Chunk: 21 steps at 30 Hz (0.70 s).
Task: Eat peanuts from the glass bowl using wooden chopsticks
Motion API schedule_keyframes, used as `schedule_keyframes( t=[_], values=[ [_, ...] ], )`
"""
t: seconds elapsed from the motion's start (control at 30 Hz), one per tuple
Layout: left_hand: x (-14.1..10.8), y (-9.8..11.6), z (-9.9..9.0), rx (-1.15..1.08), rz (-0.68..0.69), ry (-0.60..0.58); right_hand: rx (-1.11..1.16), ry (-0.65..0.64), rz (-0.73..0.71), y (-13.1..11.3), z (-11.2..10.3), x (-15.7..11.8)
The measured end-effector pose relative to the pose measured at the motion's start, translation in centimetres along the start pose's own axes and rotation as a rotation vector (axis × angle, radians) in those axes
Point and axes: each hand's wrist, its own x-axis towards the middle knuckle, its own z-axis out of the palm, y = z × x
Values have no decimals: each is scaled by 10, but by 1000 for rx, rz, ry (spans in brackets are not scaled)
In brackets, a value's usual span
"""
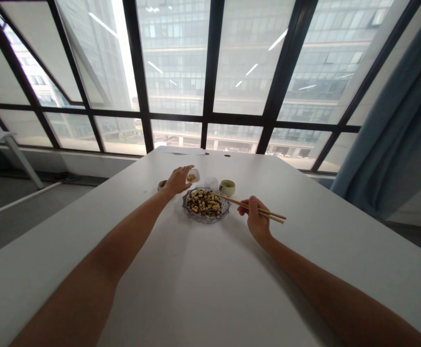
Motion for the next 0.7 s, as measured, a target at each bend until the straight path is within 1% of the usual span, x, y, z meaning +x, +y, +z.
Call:
schedule_keyframes(
  t=[0.07, 0.1, 0.17, 0.3, 0.37, 0.4, 0.47, 0.53, 0.57, 0.63, 0.7],
  values=[
    [-1, -1, 1, 2, 16, 9, -1, -23, -2, 1, 1, -2],
    [-1, -1, 1, 9, -7, 6, 8, -27, 4, 1, 1, -2],
    [0, -2, 2, 19, -121, -26, 37, -9, 30, 2, 2, -1],
    [10, -8, 2, -17, -408, -163, 99, 61, 96, 3, 1, 5],
    [18, -10, -1, -52, -496, -232, 116, 88, 120, 4, 0, 8],
    [23, -9, -2, -63, -517, -250, 121, 98, 130, 4, 0, 10],
    [33, -4, -2, -63, -484, -226, 124, 114, 141, 5, -1, 13],
    [41, 8, 2, -51, -362, -163, 114, 127, 132, 6, -2, 15],
    [45, 15, 5, -51, -291, -152, 104, 132, 118, 6, -2, 16],
    [51, 29, 14, -62, -185, -193, 77, 143, 75, 6, -3, 18],
    [56, 41, 25, -74, -147, -262, 51, 148, 24, 5, -4, 19]
  ],
)
